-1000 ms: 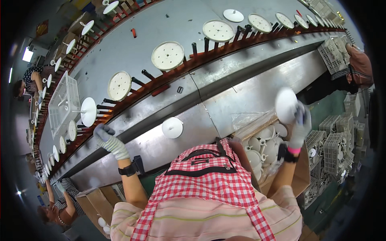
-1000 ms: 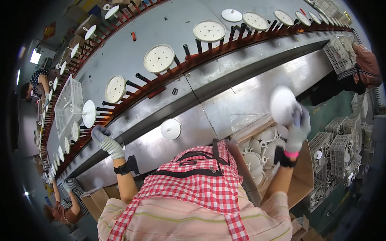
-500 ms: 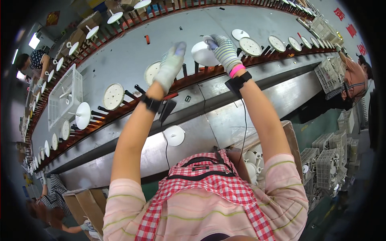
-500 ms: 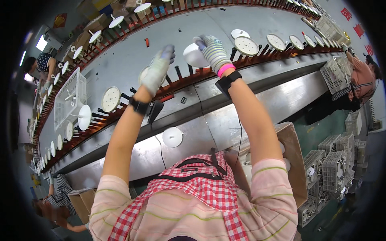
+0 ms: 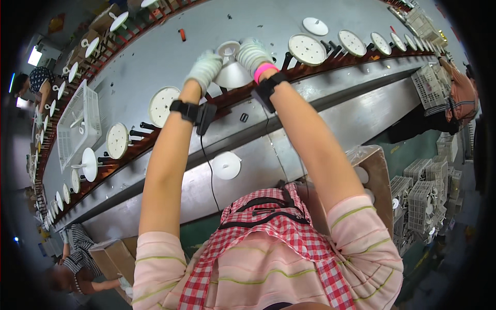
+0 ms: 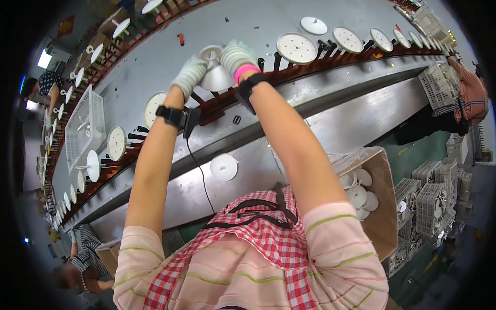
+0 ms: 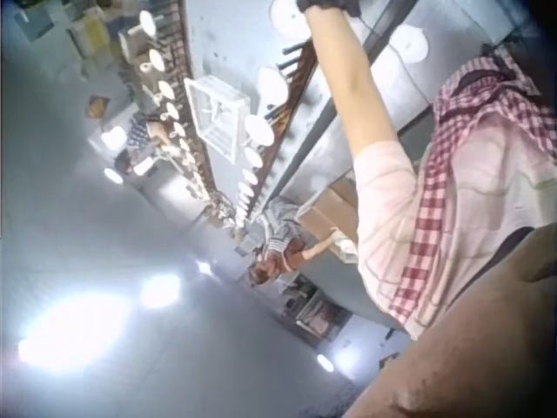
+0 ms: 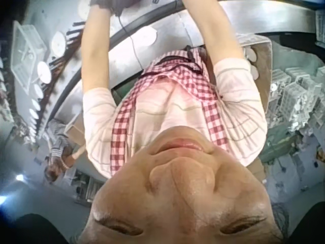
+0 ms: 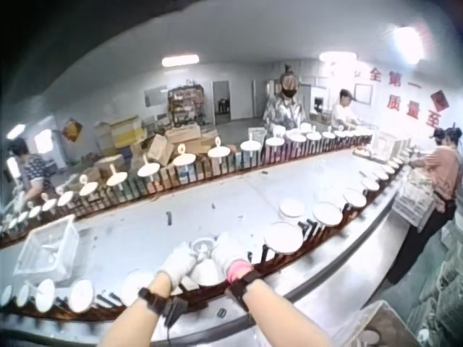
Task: The person picks up white lamp shades from a box and places them onto a moving circular assembly line rack.
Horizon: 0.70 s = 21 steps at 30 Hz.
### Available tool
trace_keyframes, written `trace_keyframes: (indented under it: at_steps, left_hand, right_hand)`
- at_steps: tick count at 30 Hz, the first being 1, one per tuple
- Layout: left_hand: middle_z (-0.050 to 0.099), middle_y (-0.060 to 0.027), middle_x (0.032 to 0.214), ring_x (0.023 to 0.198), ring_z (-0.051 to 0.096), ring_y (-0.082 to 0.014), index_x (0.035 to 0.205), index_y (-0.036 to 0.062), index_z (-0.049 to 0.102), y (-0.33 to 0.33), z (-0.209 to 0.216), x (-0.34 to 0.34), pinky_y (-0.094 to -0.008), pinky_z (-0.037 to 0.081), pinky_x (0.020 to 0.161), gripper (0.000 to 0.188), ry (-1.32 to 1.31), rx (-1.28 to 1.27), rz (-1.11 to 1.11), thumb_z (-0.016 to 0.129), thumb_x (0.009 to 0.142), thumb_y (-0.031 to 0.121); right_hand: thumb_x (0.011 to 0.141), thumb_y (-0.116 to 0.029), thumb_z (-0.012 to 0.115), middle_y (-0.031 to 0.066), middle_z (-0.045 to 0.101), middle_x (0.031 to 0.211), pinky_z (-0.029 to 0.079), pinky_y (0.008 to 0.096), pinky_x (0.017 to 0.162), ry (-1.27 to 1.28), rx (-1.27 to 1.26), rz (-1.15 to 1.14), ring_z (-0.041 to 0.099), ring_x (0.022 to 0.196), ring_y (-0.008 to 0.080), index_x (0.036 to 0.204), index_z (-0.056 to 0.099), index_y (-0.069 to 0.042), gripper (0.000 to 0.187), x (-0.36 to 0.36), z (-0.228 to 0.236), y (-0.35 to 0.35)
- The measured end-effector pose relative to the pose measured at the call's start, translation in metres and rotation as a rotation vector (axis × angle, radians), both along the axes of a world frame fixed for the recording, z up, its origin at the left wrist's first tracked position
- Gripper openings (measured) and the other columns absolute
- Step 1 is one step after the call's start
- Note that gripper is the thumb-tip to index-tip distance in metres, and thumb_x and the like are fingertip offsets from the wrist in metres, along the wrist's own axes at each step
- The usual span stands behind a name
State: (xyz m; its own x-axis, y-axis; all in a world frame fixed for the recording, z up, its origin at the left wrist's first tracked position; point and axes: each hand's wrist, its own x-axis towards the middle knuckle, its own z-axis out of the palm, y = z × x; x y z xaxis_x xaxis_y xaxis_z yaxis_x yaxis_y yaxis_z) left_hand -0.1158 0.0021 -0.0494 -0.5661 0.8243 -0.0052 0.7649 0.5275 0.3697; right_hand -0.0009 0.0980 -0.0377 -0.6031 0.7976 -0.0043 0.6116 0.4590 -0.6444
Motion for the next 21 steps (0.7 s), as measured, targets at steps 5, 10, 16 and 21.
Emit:
trace_keyframes:
  at_steps: [5,10,16,21]
  left_hand:
    - [0.064,-0.0189,0.085,0.075,0.062,-0.0309,0.099,-0.0031,0.060,-0.037,0.000,-0.006,-0.0390,0.050,0.066,0.042,0.027,0.446,0.111,0.068,0.071,0.027]
    - [0.059,-0.0085,0.101,0.087,0.055,-0.0196,0.106,0.0019,0.058,-0.070,-0.012,-0.022,-0.0299,0.046,0.079,0.030,-0.354,0.415,-0.081,0.060,0.077,0.010]
    - [0.060,-0.0119,0.096,0.082,0.058,-0.0184,0.117,0.0022,0.052,-0.125,-0.022,-0.042,-0.0273,0.047,0.068,0.040,-0.224,0.596,0.242,0.049,0.088,0.030]
    - [0.060,-0.0123,0.103,0.060,0.059,-0.0153,0.124,0.0039,0.048,-0.226,-0.038,-0.012,-0.0245,0.043,0.045,0.046,0.062,0.398,0.391,0.042,0.091,0.036]
  right_hand:
    - [0.077,-0.037,0.057,0.0229,0.062,0.095,0.049,0.0418,0.079,-0.035,-0.034,0.052,0.060,0.093,0.0356,0.090,0.067,-0.003,0.037,-0.005,0.033,-0.042]
    - [0.081,-0.028,0.048,0.0199,0.063,0.090,0.051,0.0417,0.070,0.034,0.374,0.244,0.063,0.082,0.0339,0.084,0.068,-0.008,0.029,-0.019,-0.029,-0.056]
    - [0.082,-0.033,0.052,0.0203,0.055,0.108,0.045,0.0389,0.082,0.517,-0.107,0.359,0.056,0.098,0.0318,0.120,0.044,-0.002,0.050,0.135,0.004,-0.109]
    - [0.091,-0.022,0.047,0.0071,0.061,0.094,0.046,0.0328,0.074,0.804,-0.309,-0.631,0.057,0.083,0.0180,0.105,0.058,-0.004,0.026,0.346,-0.103,-0.089]
